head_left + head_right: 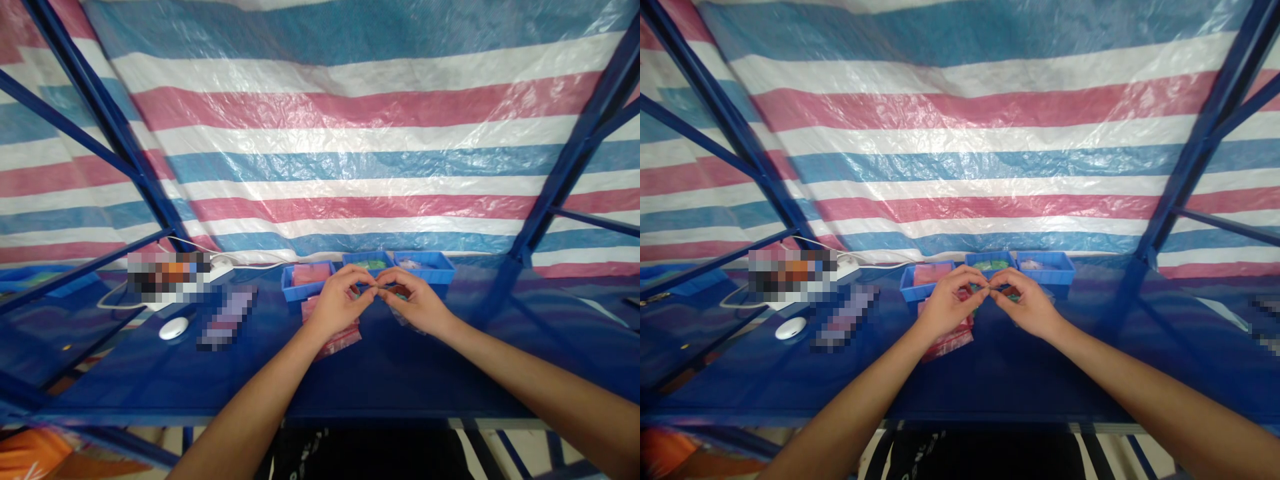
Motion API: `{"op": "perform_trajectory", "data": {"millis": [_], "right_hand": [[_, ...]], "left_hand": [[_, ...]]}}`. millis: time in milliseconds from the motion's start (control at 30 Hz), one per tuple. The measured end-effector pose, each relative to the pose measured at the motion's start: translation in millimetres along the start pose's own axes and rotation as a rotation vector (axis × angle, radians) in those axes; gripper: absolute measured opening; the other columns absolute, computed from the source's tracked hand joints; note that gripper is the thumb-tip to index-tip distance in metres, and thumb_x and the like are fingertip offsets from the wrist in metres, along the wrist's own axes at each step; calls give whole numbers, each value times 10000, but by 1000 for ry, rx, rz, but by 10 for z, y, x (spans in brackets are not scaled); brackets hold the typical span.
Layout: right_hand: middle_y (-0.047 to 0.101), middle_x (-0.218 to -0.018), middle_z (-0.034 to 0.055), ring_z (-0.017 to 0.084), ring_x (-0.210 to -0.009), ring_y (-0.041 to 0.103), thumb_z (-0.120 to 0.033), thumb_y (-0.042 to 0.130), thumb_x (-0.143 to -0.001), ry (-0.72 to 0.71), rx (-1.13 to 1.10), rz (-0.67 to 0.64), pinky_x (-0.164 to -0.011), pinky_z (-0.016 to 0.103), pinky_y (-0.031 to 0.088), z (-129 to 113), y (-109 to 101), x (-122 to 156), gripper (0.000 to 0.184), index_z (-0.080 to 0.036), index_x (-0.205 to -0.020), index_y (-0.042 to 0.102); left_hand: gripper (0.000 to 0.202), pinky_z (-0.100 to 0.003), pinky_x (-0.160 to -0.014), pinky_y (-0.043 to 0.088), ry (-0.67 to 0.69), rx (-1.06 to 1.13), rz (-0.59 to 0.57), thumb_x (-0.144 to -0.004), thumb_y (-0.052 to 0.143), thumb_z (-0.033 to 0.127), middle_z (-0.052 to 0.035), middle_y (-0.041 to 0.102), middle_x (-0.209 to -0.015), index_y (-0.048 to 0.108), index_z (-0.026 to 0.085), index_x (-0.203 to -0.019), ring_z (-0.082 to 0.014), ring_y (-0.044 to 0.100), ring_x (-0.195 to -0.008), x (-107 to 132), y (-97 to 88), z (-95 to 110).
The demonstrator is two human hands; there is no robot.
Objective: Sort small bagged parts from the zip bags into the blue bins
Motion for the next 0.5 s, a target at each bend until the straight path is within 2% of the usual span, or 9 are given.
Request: {"op": "perform_trajectory", "data": {"millis": [100, 167, 367, 500], "right_hand": [[692, -1101, 70, 238, -1003, 699, -439, 700, -965, 45, -13, 2, -891, 392, 597, 53, 1, 23, 198, -263, -1055, 705], [704, -1079, 62, 225, -957, 702, -439, 690, -970, 74, -13, 2, -864, 375, 590, 68, 6, 40, 201, -257, -1055, 692], [726, -997, 51, 197, -817, 696, -453, 677, -968, 140, 10, -17, -706, 314, 554, 59, 35, 54, 225, -236, -1028, 676], [725, -986, 46, 200, -816, 697, -454, 690, -956, 145, 12, -9, -705, 316, 549, 85, 30, 47, 225, -242, -1030, 682]], "left_hand": [[101, -300, -793, 523, -47, -11, -30, -953, 693, 255, -60, 727, -979, 755, 192, -1002, -185, 684, -900, 8, 27, -15], [94, -283, -748, 502, -72, -25, -40, -956, 681, 252, -45, 733, -943, 744, 188, -984, -175, 677, -857, 14, 41, -22], [78, -280, -781, 520, -96, -41, -50, -947, 660, 228, -34, 747, -939, 713, 178, -976, -166, 692, -855, 13, 59, -37], [91, -286, -788, 533, -94, -54, -51, -950, 654, 239, -42, 753, -952, 717, 181, -980, -173, 698, -859, 9, 54, -41]]}}
Point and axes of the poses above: each hand's wrist, its own x-axis away from the middle knuckle, its own y-axis out of the palm, z = x × y, the point moved 8 cm from there along -x, towards the middle knuckle
